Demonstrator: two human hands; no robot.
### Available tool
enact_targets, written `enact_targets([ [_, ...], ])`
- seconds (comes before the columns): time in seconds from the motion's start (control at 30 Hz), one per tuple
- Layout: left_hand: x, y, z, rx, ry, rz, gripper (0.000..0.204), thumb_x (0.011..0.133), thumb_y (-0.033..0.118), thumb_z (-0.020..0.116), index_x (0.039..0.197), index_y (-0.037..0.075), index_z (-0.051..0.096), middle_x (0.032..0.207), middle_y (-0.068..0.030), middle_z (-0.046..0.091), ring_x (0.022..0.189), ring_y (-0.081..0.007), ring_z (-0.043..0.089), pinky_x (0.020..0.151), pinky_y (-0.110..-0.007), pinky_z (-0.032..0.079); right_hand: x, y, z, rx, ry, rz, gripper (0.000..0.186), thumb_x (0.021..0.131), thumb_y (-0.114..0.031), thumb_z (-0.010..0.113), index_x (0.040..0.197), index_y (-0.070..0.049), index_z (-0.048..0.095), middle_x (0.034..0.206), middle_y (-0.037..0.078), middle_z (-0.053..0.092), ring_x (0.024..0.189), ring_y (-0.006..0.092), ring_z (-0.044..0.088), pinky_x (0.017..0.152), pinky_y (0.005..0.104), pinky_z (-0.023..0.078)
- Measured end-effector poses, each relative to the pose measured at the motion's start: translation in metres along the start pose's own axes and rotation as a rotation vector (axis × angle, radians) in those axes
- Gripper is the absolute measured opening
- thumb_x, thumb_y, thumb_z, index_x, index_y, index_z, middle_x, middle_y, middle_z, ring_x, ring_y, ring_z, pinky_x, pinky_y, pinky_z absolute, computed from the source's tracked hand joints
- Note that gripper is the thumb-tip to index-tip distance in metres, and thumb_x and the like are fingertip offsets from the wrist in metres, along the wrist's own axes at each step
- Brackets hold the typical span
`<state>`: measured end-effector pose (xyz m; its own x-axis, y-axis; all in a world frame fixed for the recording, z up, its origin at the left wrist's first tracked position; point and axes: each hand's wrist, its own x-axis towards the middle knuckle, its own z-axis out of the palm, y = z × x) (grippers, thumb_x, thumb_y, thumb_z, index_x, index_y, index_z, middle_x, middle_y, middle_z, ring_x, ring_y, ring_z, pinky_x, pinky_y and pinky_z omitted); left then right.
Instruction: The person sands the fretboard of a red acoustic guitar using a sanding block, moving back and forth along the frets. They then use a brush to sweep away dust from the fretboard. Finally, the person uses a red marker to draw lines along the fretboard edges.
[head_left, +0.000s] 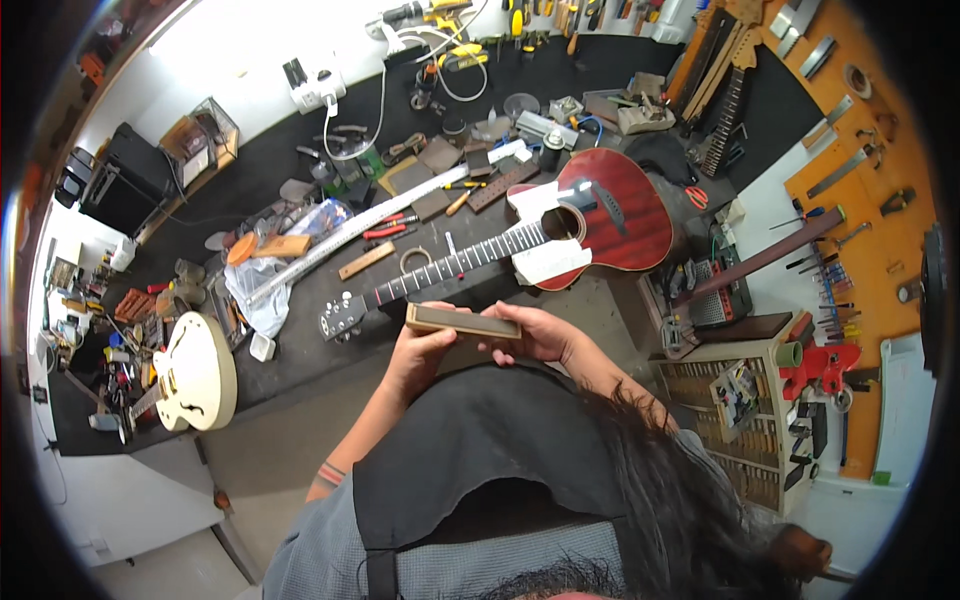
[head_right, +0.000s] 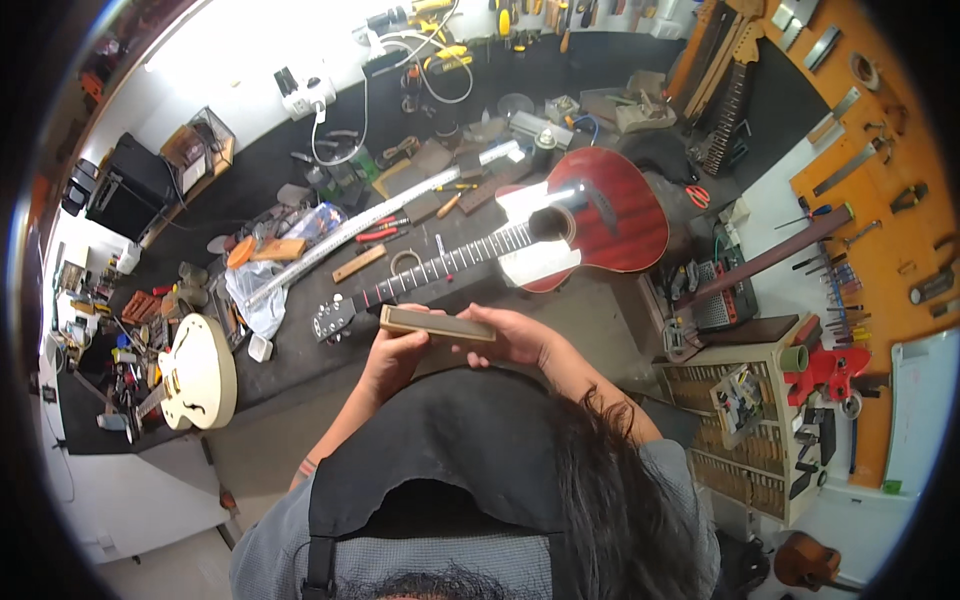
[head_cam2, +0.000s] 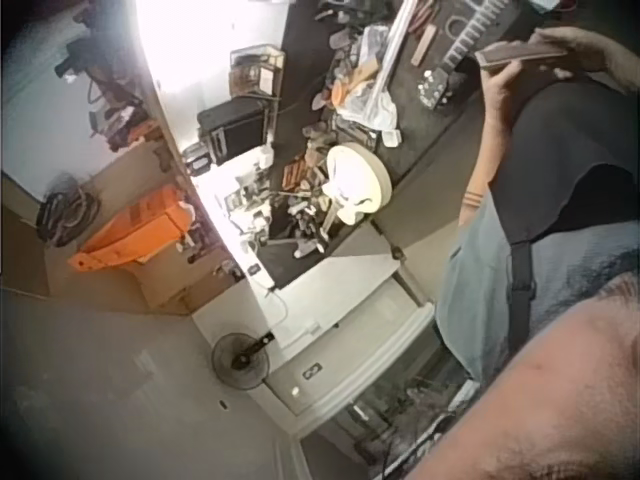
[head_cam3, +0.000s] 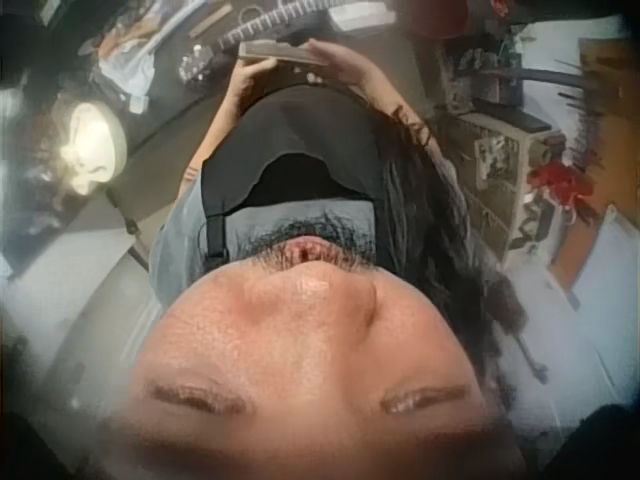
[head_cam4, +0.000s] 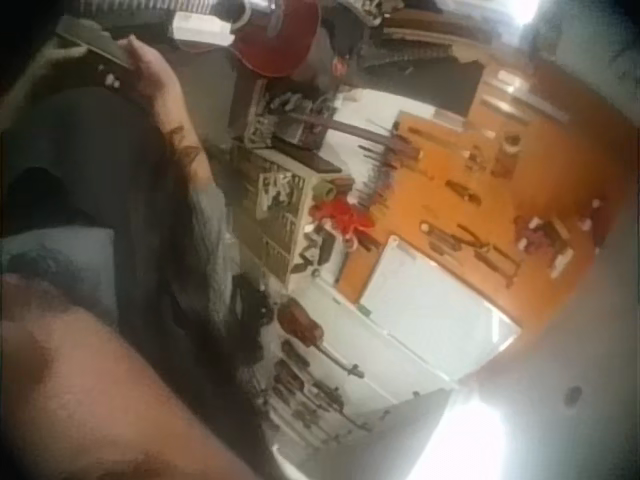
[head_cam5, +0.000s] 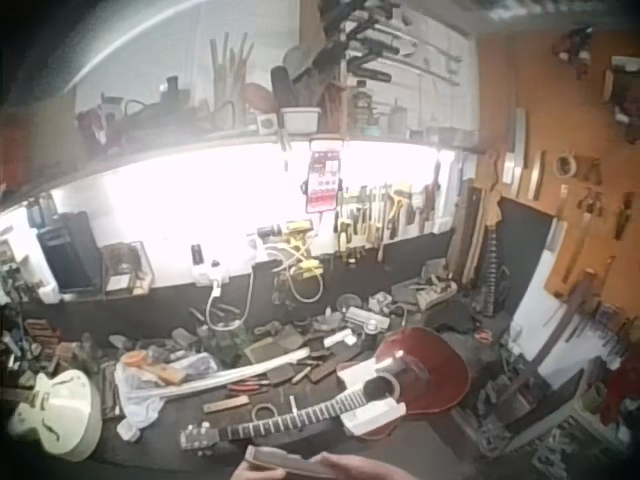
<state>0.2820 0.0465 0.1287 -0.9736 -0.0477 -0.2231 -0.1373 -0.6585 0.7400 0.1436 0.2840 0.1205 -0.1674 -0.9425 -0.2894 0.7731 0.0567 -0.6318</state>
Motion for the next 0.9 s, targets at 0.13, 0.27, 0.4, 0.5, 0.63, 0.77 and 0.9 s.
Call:
enact_targets([
  [0.13,-0.011,0.017,-0.005,0.052,-0.004,-0.012,0.055,0.094,0.009,0.082,0.143,0.004,0.058,0.141,-0.0190,0.067,0.131,-0.0304,0.065,0.115,-0.046,0.050,0.011,0.012,0.026,0.063,-0.018,0.027,0.054,0.119,-0.045,0.042,0.152,-0.004,0.055,0.103,0.008,0.069,0.069,0.0111,0.059,0.063,0.0227,0.051],
  [0.27,-0.015,0.027,-0.016,0.083,0.041,-0.025,0.045,0.102,0.011,0.073,0.143,0.002,0.057,0.134,-0.0150,0.070,0.110,-0.0211,0.071,0.097,-0.034,0.058,0.011,0.004,0.039,0.051,0.139,-0.158,0.051,0.117,-0.038,0.050,0.157,-0.006,0.051,0.107,0.008,0.069,0.076,0.0099,0.059,0.071,0.0253,0.050],
  [0.4,-0.022,0.017,-0.052,0.113,0.129,-0.149,0.039,0.107,0.016,0.067,0.143,0.004,0.059,0.123,-0.0126,0.075,0.101,-0.0188,0.073,0.090,-0.033,0.059,0.000,-0.042,0.013,0.167,0.217,-0.447,0.041,0.117,-0.036,0.051,0.149,-0.009,0.054,0.116,0.007,0.069,0.088,0.0131,0.064,0.078,0.0312,0.054],
  [0.5,-0.031,0.011,-0.079,0.049,0.304,-0.204,0.033,0.107,0.018,0.068,0.137,0.005,0.063,0.112,-0.0111,0.076,0.096,-0.0178,0.073,0.085,-0.032,0.058,0.001,-0.112,-0.018,0.057,0.335,-0.602,0.043,0.116,-0.034,0.054,0.152,-0.012,0.050,0.116,0.005,0.068,0.092,0.0133,0.066,0.078,0.0330,0.054],
  [0.63,-0.022,-0.005,-0.097,-0.085,0.540,-0.088,0.026,0.106,0.018,0.068,0.130,0.008,0.067,0.100,-0.0090,0.075,0.085,-0.0186,0.069,0.077,-0.034,0.056,0.012,-0.224,-0.087,-0.053,0.401,-0.733,0.027,0.118,-0.025,0.049,0.141,-0.013,0.054,0.114,0.005,0.066,0.094,0.0144,0.067,0.079,0.0331,0.055],
  [0.77,-0.002,-0.012,-0.086,-0.117,0.641,-0.047,0.024,0.105,0.019,0.069,0.126,0.010,0.068,0.098,-0.0090,0.074,0.081,-0.0208,0.067,0.075,-0.037,0.055,0.035,-0.335,-0.137,-0.323,0.535,-0.867,0.043,0.117,-0.023,0.049,0.158,-0.011,0.045,0.115,0.006,0.065,0.090,0.0141,0.064,0.073,0.0294,0.054],
  [0.9,0.007,-0.022,-0.080,-0.115,0.726,-0.051,0.026,0.104,0.019,0.070,0.128,0.010,0.067,0.099,-0.0099,0.073,0.083,-0.0213,0.067,0.075,-0.039,0.055,0.066,-0.436,-0.172,-0.642,0.768,-0.966,0.056,0.115,-0.022,0.054,0.166,-0.010,0.035,0.115,0.005,0.064,0.089,0.0103,0.062,0.070,0.0268,0.052],
])
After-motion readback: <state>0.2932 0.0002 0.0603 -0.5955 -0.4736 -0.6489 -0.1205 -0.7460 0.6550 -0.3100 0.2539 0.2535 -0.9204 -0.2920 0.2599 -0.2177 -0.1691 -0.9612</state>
